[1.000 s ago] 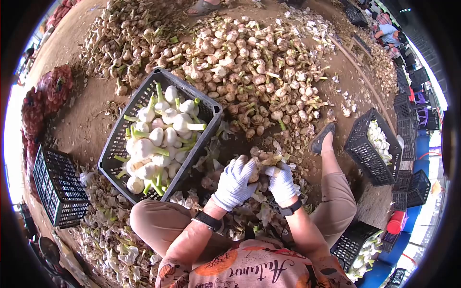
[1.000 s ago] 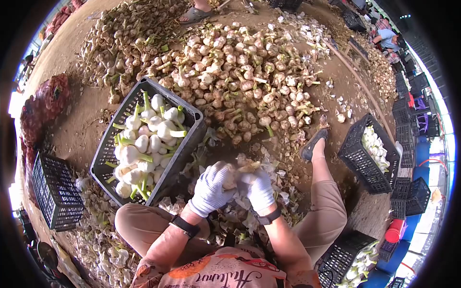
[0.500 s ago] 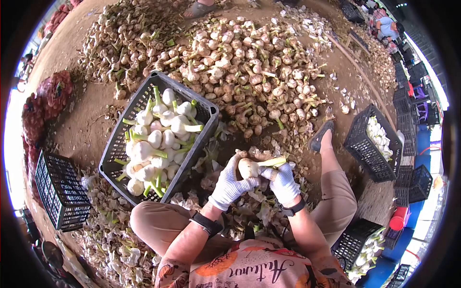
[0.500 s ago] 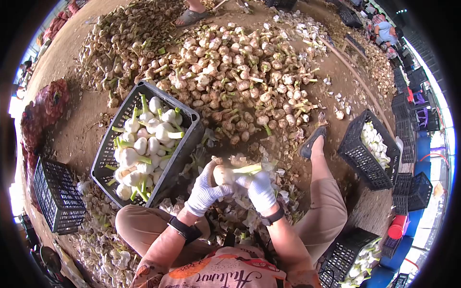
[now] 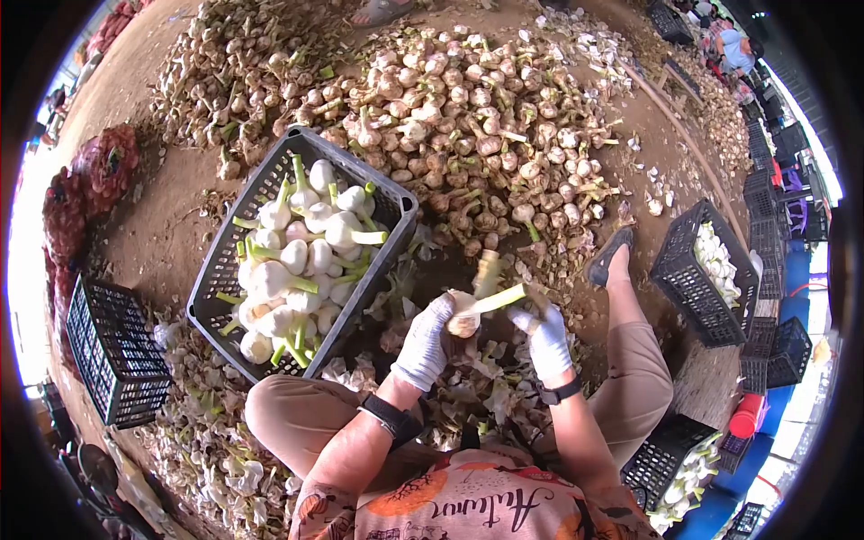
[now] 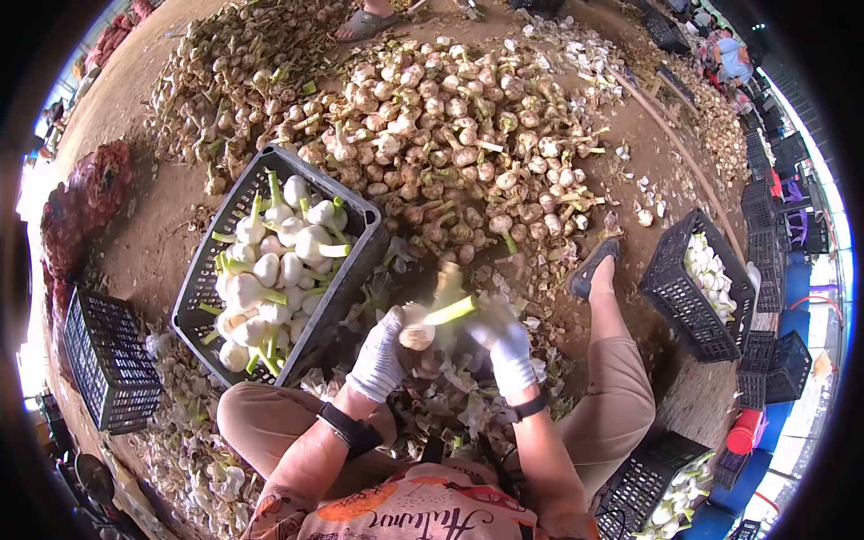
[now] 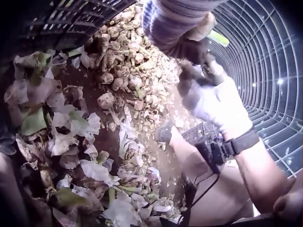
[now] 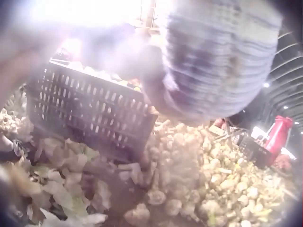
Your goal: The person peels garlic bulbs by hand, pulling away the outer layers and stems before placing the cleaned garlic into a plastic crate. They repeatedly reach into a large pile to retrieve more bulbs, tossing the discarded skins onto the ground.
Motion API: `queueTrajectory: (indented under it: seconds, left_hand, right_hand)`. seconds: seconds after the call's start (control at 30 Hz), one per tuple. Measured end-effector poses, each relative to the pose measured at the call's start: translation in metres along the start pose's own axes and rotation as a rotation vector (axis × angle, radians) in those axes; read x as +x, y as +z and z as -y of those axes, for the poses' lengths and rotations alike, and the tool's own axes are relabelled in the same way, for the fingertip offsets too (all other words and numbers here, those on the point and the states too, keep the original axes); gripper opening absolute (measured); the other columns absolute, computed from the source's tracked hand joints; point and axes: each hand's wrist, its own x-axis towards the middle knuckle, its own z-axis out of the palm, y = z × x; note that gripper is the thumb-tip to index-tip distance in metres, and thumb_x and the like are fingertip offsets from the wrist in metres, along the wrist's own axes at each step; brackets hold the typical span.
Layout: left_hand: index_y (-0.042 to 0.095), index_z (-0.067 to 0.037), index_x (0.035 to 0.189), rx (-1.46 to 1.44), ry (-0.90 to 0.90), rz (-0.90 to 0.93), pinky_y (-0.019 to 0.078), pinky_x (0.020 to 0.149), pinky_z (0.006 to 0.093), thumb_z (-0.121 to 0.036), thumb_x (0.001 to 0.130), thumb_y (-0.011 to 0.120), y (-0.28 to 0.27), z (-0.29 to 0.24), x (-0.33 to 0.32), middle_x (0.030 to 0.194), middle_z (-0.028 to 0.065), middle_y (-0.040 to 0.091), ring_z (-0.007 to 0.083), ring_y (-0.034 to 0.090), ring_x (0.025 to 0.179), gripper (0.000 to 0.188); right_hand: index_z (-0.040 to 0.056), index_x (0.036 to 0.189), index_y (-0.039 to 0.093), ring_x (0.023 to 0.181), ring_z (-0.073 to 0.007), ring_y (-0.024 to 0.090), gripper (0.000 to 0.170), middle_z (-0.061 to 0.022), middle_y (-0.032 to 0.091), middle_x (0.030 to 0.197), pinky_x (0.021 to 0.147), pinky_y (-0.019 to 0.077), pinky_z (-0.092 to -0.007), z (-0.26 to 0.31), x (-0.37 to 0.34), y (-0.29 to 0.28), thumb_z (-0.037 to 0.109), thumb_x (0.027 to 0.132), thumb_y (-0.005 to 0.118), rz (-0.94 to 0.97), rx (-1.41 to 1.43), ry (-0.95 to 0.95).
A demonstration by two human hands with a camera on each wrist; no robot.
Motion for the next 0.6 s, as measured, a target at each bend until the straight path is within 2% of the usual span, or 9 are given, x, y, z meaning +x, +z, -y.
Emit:
queueTrajectory:
  seconds: [0.13, 0.27, 0.3, 0.33, 0.4, 0.5, 0.53, 0.57, 0.6]
  left_hand:
    - [0.049, -0.003, 0.112, 0.387, 0.247, -0.123, 0.049, 0.074, 0.0277, -0.028, 0.088, 0.059, 0.015, 0.009, 0.0, 0.094, 0.0042, 0.056, 0.0131, 0.055, 0.085, 0.037]
    - [0.051, -0.004, 0.105, -0.019, 0.252, -0.155, 0.0512, 0.075, 0.0299, 0.0, 0.082, 0.061, 0.0, 0.01, 0.006, 0.098, 0.0073, 0.058, 0.0148, 0.058, 0.084, 0.026]
    - [0.053, -0.004, 0.1, -0.003, 0.241, -0.285, 0.0528, 0.069, 0.0282, 0.008, 0.078, 0.06, 0.005, 0.003, 0.003, 0.089, 0.0069, 0.061, 0.0148, 0.06, 0.075, 0.026]
    - [0.055, -0.003, 0.098, 0.106, 0.247, -0.328, 0.0531, 0.064, 0.0262, 0.01, 0.078, 0.057, 0.001, 0.0, 0.001, 0.08, 0.005, 0.062, 0.0138, 0.061, 0.068, 0.023]
    - [0.056, -0.004, 0.095, 0.26, 0.311, -0.274, 0.0524, 0.064, 0.0264, 0.01, 0.077, 0.057, 0.02, -0.01, -0.007, 0.078, 0.0044, 0.063, 0.0131, 0.062, 0.068, 0.023]
    - [0.06, -0.005, 0.092, 0.725, 0.217, 0.16, 0.0509, 0.067, 0.0248, 0.006, 0.076, 0.061, 0.022, 0.001, -0.012, 0.083, 0.0032, 0.064, 0.0101, 0.061, 0.074, 0.019]
    - [0.062, -0.004, 0.091, 0.894, 0.025, 0.217, 0.0512, 0.069, 0.0275, 0.005, 0.074, 0.064, 0.024, 0.006, -0.015, 0.082, 0.0059, 0.066, 0.0144, 0.063, 0.072, 0.019]
    - [0.062, -0.006, 0.091, 1.193, 0.124, 0.282, 0.0515, 0.068, 0.0306, 0.001, 0.074, 0.063, 0.004, 0.025, -0.012, 0.081, 0.0081, 0.066, 0.0188, 0.064, 0.072, 0.018]
    - [0.063, -0.007, 0.091, 1.49, 0.23, 0.346, 0.0517, 0.067, 0.0337, -0.004, 0.075, 0.063, -0.003, 0.031, -0.009, 0.08, 0.0103, 0.066, 0.0231, 0.065, 0.072, 0.017]
  right_hand:
    - [-0.0003, 0.092, 0.064, 0.066, -0.0077, 0.056, 0.024, -0.0018, 0.063, 0.077, 0.056, 0.0425, -0.0203, 0.015, -0.018, 0.019, 0.018, 0.077, 0.068, 0.081, -0.01, 0.095]
    - [-0.0012, 0.086, 0.065, 0.073, -0.0123, 0.06, 0.017, -0.0042, 0.065, 0.08, 0.069, 0.0458, -0.0249, 0.006, -0.013, 0.015, 0.011, 0.074, 0.069, 0.122, -0.086, 0.131]
    - [0.0002, 0.085, 0.062, 0.052, -0.01, 0.056, 0.013, -0.0042, 0.063, 0.071, 0.046, 0.0442, -0.0205, 0.009, -0.018, 0.018, 0.01, 0.077, 0.063, 0.097, -0.098, 0.138]
    - [0.0008, 0.081, 0.062, 0.052, -0.0101, 0.056, 0.009, -0.0031, 0.062, 0.067, 0.047, 0.0435, -0.0212, 0.006, -0.018, 0.028, 0.01, 0.078, 0.062, -0.068, 0.024, 0.062]
    - [0.0015, 0.083, 0.062, 0.058, -0.0092, 0.056, 0.009, -0.002, 0.061, 0.07, 0.049, 0.0426, -0.0218, 0.013, -0.01, 0.015, 0.01, 0.079, 0.06, -0.099, -0.037, 0.117]
    - [0.0005, 0.087, 0.062, 0.068, -0.0118, 0.057, 0.011, -0.0023, 0.061, 0.077, 0.06, 0.0464, -0.0252, 0.0, 0.006, 0.005, 0.009, 0.08, 0.06, -0.238, 0.079, 0.101]
    - [-0.0009, 0.09, 0.061, 0.073, -0.0151, 0.06, 0.014, -0.0056, 0.062, 0.081, 0.067, 0.0499, -0.0271, -0.007, 0.012, -0.001, 0.007, 0.079, 0.061, -0.256, 0.184, 0.105]
    - [-0.0018, 0.088, 0.061, 0.07, -0.0169, 0.061, 0.014, -0.0064, 0.062, 0.081, 0.061, 0.0512, -0.029, -0.006, 0.015, -0.007, 0.009, 0.08, 0.061, -0.271, 0.169, 0.126]
    - [-0.0014, 0.088, 0.061, 0.063, -0.0175, 0.06, 0.014, -0.0061, 0.062, 0.079, 0.053, 0.0501, -0.0274, 0.026, 0.005, 0.006, 0.011, 0.081, 0.062, -0.007, 0.387, 0.188]
